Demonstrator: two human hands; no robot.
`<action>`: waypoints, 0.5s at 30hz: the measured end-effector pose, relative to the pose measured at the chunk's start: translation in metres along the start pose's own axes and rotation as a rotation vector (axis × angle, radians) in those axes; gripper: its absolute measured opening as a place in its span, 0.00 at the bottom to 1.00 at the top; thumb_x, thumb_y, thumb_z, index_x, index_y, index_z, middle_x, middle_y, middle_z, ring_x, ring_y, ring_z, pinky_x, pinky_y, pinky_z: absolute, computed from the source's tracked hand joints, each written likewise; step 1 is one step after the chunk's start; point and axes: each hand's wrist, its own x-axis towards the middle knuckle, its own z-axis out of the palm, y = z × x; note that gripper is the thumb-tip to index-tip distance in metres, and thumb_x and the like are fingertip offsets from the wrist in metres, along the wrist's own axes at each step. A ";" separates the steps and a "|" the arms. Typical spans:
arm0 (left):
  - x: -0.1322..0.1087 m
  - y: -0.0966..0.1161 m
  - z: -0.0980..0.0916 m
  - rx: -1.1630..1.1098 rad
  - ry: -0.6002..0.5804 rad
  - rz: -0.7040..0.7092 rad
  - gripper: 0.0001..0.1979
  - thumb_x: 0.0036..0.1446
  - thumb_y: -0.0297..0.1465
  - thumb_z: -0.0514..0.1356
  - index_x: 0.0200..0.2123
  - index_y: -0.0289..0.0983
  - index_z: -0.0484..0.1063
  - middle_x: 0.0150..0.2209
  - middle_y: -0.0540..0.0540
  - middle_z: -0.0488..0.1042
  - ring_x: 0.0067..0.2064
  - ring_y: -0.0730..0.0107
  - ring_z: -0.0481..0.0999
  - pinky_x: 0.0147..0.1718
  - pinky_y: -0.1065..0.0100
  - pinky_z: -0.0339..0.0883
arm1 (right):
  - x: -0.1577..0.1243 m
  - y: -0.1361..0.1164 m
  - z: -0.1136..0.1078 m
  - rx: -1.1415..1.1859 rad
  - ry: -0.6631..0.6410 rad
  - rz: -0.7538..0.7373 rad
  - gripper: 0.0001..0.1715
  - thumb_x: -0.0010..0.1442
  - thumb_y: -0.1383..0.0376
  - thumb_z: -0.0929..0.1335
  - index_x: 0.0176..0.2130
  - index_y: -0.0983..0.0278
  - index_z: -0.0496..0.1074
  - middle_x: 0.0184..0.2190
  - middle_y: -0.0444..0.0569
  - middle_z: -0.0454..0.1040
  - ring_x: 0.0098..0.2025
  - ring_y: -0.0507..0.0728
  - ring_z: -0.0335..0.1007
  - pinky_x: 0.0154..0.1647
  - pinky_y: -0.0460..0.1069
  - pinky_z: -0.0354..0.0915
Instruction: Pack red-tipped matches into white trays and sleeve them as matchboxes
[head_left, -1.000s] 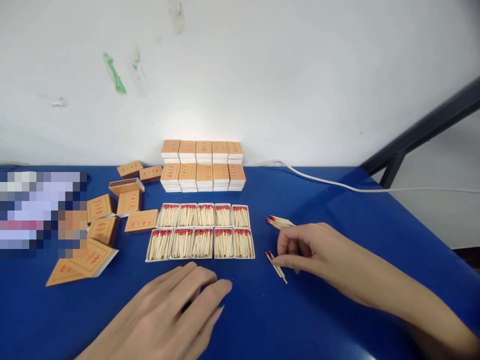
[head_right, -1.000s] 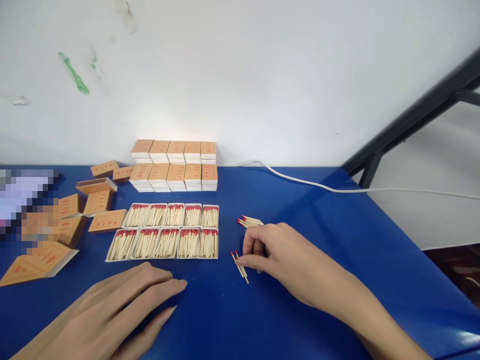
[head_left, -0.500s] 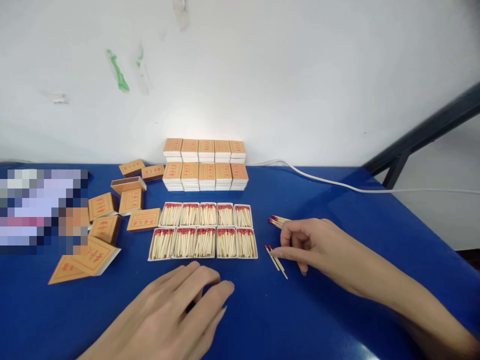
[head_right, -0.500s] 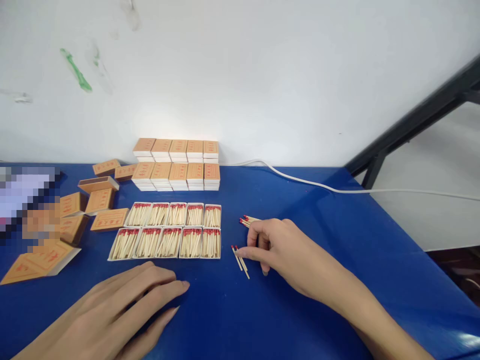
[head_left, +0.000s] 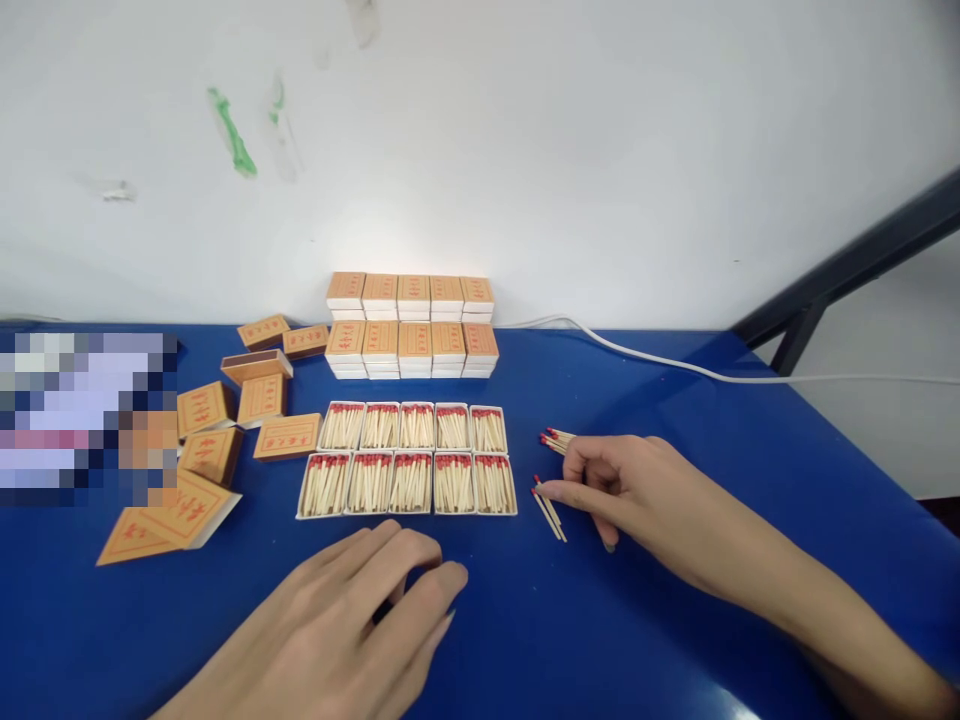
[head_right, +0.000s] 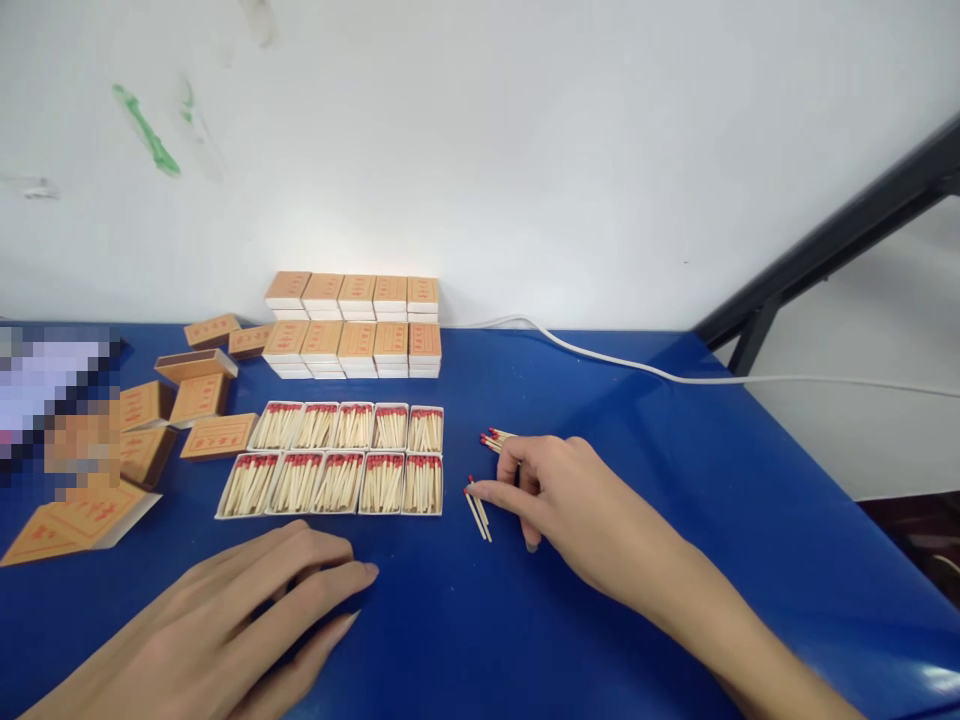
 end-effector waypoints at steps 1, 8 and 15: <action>0.000 0.000 0.000 0.008 0.000 -0.001 0.26 0.88 0.29 0.42 0.53 0.40 0.82 0.45 0.50 0.87 0.45 0.68 0.89 0.46 0.68 0.84 | 0.000 -0.001 0.001 -0.008 0.007 0.001 0.29 0.75 0.39 0.71 0.32 0.55 0.74 0.21 0.40 0.79 0.26 0.59 0.77 0.48 0.56 0.74; -0.002 -0.002 -0.002 0.024 -0.001 0.001 0.26 0.88 0.28 0.42 0.53 0.40 0.82 0.46 0.49 0.87 0.47 0.68 0.89 0.49 0.69 0.84 | -0.001 -0.002 0.001 -0.024 0.012 -0.025 0.28 0.77 0.41 0.70 0.33 0.56 0.73 0.20 0.39 0.78 0.25 0.58 0.75 0.46 0.55 0.74; -0.002 0.001 0.003 0.019 0.016 -0.018 0.27 0.89 0.29 0.41 0.52 0.41 0.82 0.46 0.50 0.86 0.44 0.69 0.88 0.45 0.69 0.83 | -0.002 0.003 -0.002 -0.006 0.028 -0.074 0.28 0.80 0.44 0.69 0.32 0.56 0.75 0.22 0.44 0.80 0.33 0.63 0.85 0.45 0.54 0.74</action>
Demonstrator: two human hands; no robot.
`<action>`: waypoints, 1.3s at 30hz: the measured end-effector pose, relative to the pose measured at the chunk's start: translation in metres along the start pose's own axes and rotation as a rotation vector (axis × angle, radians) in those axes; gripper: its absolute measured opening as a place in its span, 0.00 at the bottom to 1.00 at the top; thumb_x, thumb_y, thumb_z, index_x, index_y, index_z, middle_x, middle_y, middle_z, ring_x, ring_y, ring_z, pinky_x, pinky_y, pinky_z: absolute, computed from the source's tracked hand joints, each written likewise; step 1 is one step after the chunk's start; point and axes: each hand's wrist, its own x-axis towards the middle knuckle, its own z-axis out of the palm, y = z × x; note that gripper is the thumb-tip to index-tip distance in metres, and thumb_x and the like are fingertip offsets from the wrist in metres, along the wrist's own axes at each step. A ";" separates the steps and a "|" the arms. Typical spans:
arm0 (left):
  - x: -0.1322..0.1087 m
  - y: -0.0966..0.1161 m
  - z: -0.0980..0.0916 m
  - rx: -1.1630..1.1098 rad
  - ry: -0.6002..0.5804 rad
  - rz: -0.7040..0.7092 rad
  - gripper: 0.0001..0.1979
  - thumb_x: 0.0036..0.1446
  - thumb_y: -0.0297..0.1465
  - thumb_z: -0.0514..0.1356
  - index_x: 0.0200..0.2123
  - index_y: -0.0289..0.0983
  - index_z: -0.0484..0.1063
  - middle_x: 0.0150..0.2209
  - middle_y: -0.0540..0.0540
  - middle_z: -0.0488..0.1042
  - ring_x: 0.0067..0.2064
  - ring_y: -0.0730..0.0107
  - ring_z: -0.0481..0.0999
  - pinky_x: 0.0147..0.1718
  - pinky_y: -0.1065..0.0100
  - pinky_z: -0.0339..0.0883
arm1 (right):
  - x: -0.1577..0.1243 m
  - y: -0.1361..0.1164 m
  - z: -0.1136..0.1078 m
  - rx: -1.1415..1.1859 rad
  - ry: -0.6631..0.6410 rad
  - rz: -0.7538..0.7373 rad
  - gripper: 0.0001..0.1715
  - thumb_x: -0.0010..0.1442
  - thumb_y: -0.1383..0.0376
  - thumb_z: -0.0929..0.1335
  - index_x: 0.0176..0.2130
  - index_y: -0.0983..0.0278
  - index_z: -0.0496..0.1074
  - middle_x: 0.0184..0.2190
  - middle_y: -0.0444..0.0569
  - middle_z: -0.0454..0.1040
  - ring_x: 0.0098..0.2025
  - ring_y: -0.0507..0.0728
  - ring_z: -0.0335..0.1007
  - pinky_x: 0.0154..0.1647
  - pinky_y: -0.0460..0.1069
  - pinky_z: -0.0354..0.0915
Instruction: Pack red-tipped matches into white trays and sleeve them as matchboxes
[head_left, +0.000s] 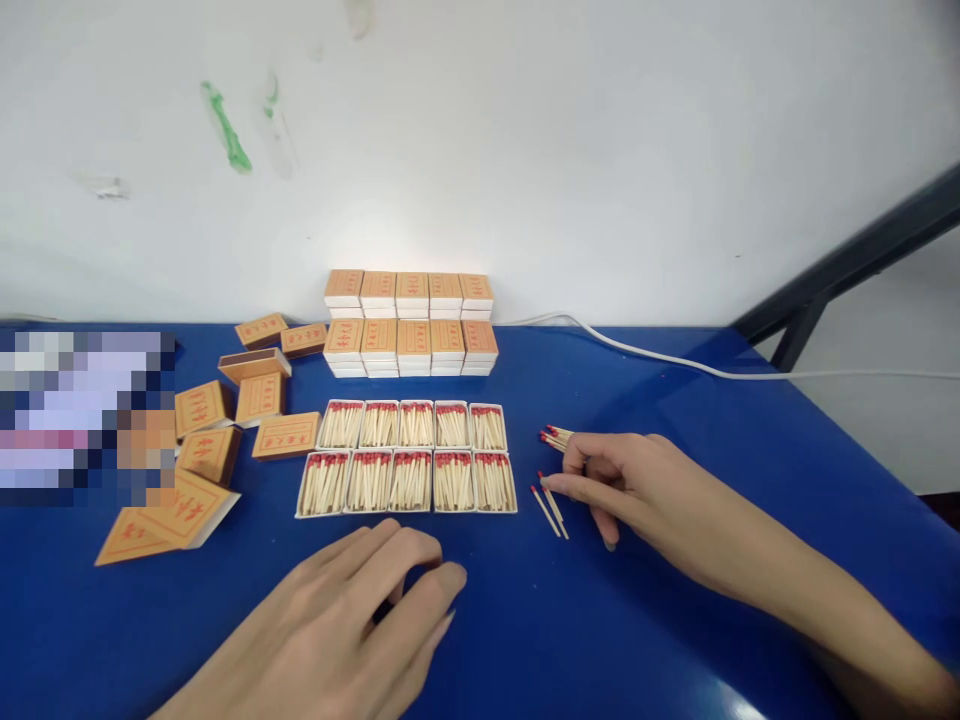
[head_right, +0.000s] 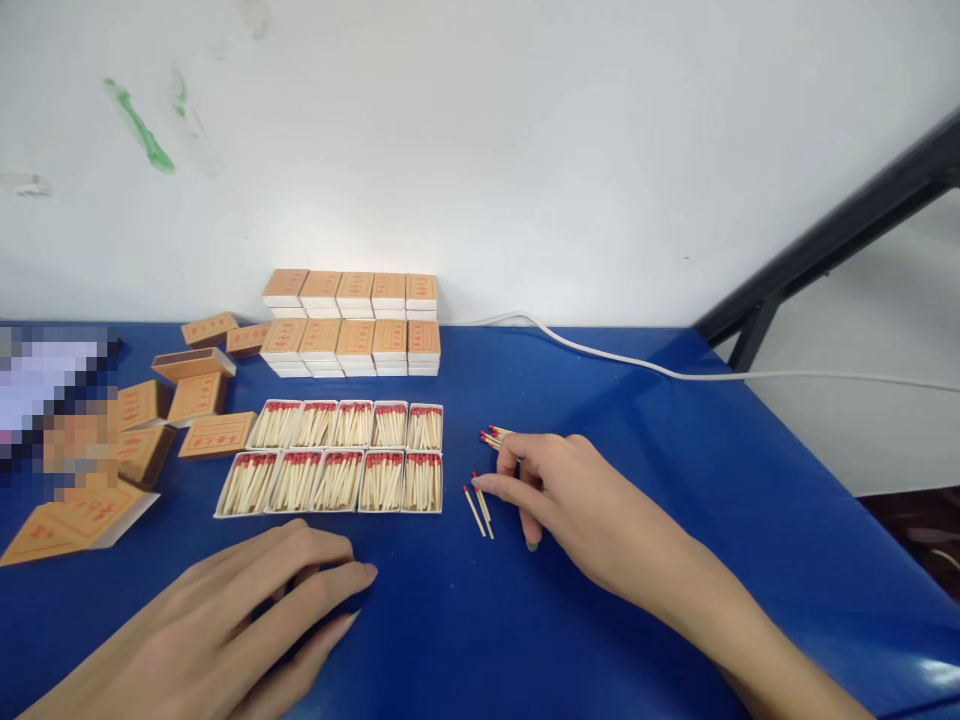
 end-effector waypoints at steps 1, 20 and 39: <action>-0.001 0.000 0.000 0.004 0.001 0.003 0.27 0.89 0.29 0.41 0.52 0.41 0.82 0.45 0.50 0.86 0.44 0.69 0.88 0.45 0.69 0.83 | 0.000 0.000 0.000 0.000 0.002 0.001 0.28 0.80 0.44 0.68 0.32 0.56 0.74 0.21 0.43 0.79 0.33 0.63 0.85 0.45 0.54 0.73; -0.008 -0.004 -0.001 -0.060 -0.123 -0.048 0.23 0.88 0.30 0.45 0.57 0.42 0.82 0.51 0.49 0.85 0.48 0.66 0.87 0.52 0.64 0.83 | -0.004 -0.014 0.009 0.009 0.021 0.041 0.26 0.80 0.45 0.67 0.35 0.55 0.75 0.22 0.39 0.80 0.29 0.59 0.81 0.38 0.55 0.67; -0.001 -0.001 0.002 -0.077 -0.042 -0.030 0.27 0.88 0.29 0.42 0.49 0.41 0.83 0.45 0.50 0.85 0.36 0.72 0.83 0.41 0.68 0.81 | -0.011 -0.014 0.018 -0.038 0.021 0.025 0.16 0.78 0.47 0.70 0.44 0.54 0.76 0.24 0.38 0.79 0.27 0.57 0.77 0.32 0.54 0.67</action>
